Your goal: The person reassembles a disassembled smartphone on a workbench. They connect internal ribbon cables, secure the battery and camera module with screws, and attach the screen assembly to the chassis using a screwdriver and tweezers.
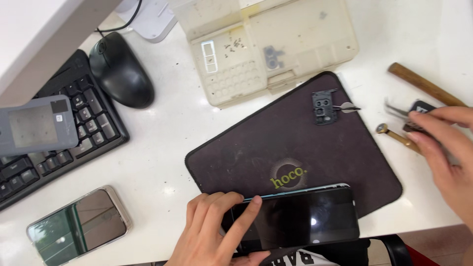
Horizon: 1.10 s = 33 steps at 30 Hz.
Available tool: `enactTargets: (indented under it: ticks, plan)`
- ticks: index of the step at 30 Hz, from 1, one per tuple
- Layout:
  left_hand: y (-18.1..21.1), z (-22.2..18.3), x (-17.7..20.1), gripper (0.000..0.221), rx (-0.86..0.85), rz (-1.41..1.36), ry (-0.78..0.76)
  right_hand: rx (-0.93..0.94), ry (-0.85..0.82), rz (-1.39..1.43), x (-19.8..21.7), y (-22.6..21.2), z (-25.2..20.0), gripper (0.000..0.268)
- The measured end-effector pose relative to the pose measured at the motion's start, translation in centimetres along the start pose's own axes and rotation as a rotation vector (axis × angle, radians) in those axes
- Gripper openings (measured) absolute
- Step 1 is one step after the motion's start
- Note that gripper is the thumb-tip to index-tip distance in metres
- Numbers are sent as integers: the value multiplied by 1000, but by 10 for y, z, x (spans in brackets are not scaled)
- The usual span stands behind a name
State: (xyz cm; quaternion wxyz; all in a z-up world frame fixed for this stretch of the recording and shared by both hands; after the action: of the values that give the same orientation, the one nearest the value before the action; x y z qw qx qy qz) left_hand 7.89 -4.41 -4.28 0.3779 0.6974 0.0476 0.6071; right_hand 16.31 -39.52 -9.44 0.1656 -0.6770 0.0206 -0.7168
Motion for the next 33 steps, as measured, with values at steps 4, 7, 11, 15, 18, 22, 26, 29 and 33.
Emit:
enactTargets:
  ticks: [4,7,11,15,18,22,26,29,33]
  plan:
    - [-3,-2,-5,73,11,5,-21,-191,-103,35,-45,57,-16,24]
    - [-7,-2,-6,74,58,-39,-7,-242,-189,129,-57,60,-34,30]
    - [-10,-3,-8,65,82,-59,-46,156,-201,468,-23,-17,-45,32]
    - [-5,-2,-7,42,161,-51,28,292,-286,634,-7,-86,-14,43]
    - [-4,-4,-7,31,167,-51,86,420,-377,629,-4,-109,5,46]
    - [-4,-8,-11,27,146,-75,152,454,-474,645,-12,-114,1,49]
    - [-5,-16,-19,28,127,-48,167,453,-479,696,-14,-106,-3,46]
    - [-8,-22,-25,29,118,-52,186,492,-511,738,-17,-106,-3,43]
    - [-9,-28,-31,28,104,-46,185,434,-457,721,-16,-109,4,39]
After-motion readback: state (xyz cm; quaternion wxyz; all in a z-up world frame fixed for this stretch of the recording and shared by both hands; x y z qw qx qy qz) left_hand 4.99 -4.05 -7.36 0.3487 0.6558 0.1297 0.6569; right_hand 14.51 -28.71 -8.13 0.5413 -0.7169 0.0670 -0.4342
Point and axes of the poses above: each hand's wrist, its own z-axis towards the middle knuckle, its own x-axis out of the back of the hand, y = z × x, the point moved 7 cm from there along z, towards the middle knuckle
